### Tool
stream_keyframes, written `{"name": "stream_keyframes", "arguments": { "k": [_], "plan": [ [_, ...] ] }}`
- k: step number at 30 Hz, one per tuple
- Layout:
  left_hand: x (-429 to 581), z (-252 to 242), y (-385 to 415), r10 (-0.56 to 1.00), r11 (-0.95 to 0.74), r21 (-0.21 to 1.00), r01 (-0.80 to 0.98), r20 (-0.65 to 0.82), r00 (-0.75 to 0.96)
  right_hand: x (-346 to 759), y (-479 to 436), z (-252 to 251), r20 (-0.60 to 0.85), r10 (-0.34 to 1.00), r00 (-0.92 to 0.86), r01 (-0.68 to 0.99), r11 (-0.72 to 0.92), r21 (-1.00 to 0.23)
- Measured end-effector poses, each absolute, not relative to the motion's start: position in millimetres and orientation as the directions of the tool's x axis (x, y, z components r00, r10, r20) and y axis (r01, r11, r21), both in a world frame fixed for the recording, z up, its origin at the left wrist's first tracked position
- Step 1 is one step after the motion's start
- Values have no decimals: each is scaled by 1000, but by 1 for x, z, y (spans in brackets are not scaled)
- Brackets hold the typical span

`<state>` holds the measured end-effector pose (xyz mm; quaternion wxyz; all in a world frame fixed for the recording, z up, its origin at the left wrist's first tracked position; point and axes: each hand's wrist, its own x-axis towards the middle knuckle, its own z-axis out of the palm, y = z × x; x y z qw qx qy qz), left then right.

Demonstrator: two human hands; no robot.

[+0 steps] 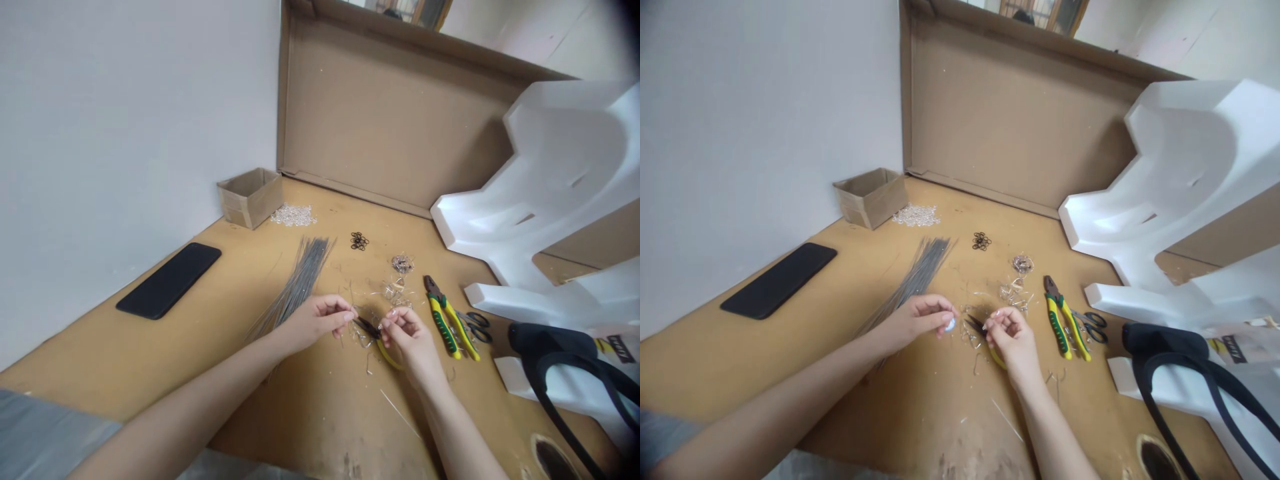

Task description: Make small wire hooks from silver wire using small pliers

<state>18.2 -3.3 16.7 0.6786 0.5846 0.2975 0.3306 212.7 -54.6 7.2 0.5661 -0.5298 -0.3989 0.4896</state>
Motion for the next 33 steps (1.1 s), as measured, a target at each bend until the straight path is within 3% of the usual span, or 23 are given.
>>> {"name": "stream_keyframes", "arguments": {
  "k": [8,15,33],
  "plan": [
    [22,12,-7,718,191,965,-179,-14,696,212,-61,14,-142,987,-80,-156,-153,-976],
    [26,11,-15,681,228,946,-232,16,732,210,-60,5,-146,989,-18,-153,-147,-977],
    [23,12,-14,685,51,987,-150,75,725,205,-64,8,-159,987,-34,-60,-160,-985]
  ]
}}
